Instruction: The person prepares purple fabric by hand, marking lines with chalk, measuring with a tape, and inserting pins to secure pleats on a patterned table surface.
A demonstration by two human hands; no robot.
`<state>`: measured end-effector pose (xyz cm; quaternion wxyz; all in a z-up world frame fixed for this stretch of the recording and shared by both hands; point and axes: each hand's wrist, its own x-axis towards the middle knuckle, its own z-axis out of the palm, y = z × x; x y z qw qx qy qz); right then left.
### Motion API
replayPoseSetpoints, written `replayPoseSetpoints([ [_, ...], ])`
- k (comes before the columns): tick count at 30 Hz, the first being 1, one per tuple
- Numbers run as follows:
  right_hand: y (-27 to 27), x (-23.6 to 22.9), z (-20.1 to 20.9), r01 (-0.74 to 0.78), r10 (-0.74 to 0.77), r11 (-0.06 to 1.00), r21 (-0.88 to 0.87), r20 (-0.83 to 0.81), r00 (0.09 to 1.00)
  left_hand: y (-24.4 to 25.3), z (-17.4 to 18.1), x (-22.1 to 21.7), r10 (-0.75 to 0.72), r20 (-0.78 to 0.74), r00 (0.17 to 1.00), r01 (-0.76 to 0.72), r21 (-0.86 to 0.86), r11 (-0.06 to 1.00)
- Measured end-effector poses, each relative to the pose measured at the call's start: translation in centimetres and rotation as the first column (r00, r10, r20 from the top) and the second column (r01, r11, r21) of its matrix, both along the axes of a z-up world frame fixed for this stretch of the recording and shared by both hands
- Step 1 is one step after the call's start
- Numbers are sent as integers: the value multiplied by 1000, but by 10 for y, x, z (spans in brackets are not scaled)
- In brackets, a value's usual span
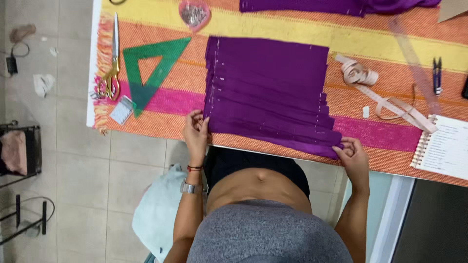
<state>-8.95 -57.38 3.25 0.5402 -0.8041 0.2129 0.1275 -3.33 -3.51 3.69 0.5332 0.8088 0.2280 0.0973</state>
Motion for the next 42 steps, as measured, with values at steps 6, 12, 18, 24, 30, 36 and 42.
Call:
replayPoseSetpoints([
  [6,44,55,53,23,100,908,-418,271,957,-10,57,28,-62,53,997,32,446,894],
  [12,193,141,75,-89,390,842,-533,486,782,-63,62,103,-418,-99,903,370,673,640],
  [18,302,174,40,-370,660,603,-706,181,729,-90,62,157,-412,-480,775,603,758,251],
  [24,309,177,34,-393,680,513,-763,81,729,-80,38,163,-399,-445,802,564,785,257],
  [30,293,186,41,-362,619,570,-738,96,780,-71,32,169,-434,-378,818,555,718,420],
  [36,243,208,62,-222,339,606,-764,-5,941,-47,30,190,-360,-413,837,541,725,426],
  [42,223,220,38,-188,264,535,-824,-48,963,-46,35,203,-292,-540,789,610,745,270],
])
